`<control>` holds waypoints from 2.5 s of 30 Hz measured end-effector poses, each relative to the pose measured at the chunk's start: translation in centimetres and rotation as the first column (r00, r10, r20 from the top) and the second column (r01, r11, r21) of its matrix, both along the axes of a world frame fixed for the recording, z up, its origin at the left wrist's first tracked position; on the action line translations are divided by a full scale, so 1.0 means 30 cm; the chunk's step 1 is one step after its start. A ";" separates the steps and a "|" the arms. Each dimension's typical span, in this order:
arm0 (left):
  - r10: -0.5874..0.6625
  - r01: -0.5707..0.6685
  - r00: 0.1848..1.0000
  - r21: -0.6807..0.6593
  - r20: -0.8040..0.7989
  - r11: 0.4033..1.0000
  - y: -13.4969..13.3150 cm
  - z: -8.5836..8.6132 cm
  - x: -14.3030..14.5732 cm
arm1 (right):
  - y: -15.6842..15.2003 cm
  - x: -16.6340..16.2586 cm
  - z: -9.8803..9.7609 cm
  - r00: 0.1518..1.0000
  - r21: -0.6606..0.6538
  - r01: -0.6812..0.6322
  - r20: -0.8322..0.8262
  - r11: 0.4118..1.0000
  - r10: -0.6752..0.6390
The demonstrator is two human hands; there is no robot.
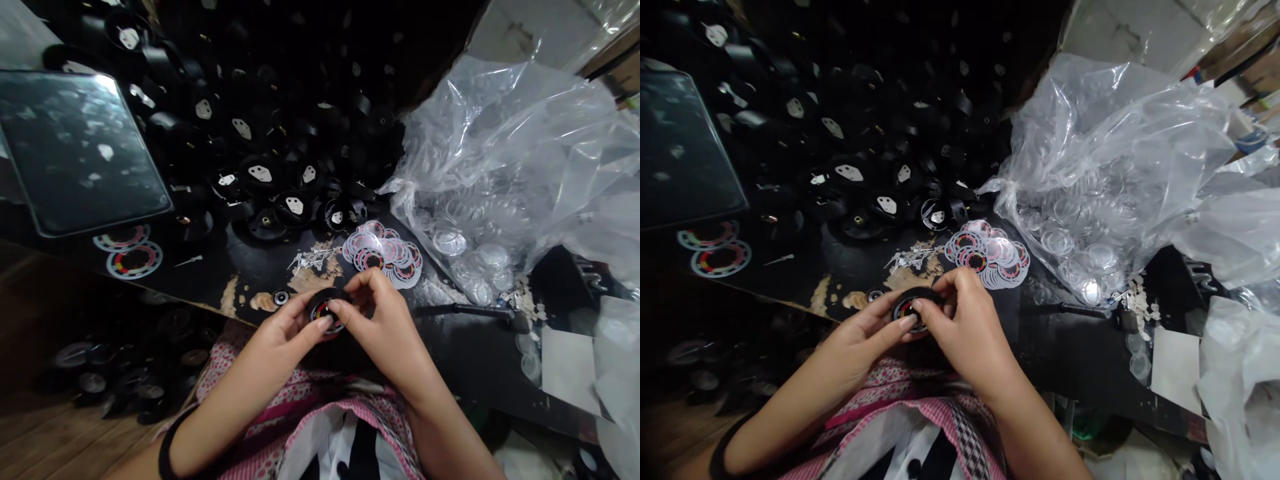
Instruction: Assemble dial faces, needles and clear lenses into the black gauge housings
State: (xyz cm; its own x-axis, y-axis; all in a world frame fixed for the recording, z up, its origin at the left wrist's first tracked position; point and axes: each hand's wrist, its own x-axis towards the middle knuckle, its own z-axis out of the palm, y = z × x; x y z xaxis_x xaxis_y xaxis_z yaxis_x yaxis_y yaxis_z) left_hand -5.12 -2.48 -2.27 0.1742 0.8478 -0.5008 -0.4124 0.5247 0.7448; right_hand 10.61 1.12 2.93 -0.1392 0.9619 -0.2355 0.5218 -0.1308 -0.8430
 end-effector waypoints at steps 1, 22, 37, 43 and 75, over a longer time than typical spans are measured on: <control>-0.007 0.007 0.999 0.004 -0.034 1.000 -0.002 0.002 -0.006 | -0.002 -0.002 -0.001 1.000 -0.003 -0.026 0.001 1.000 0.026; 0.408 -0.410 0.912 0.129 0.046 0.903 0.122 0.050 -0.058 | 0.154 -0.149 -0.053 0.630 0.090 -0.309 0.765 0.947 0.133; 0.343 -0.348 0.937 0.087 0.072 0.933 0.098 0.032 -0.064 | 0.147 -0.102 -0.066 0.680 0.089 -0.342 0.711 0.936 0.181; 0.333 -0.334 0.942 0.067 0.026 0.940 0.084 0.029 -0.081 | 0.149 -0.104 -0.067 0.651 0.098 -0.378 0.735 0.921 0.189; 0.312 -0.312 0.948 -0.005 0.059 0.950 0.078 0.075 0.059 | -0.002 -0.001 0.010 0.976 0.383 -0.189 0.176 0.904 0.129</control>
State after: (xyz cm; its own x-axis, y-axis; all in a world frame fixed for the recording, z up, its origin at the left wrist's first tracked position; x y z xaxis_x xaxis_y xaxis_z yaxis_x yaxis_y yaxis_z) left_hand -3.35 -0.14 -0.01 -0.0705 0.8666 -0.4940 -0.5977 0.3598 0.7164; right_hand 10.57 1.05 3.24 -0.2917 0.9476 0.1299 0.6261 0.2919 -0.7230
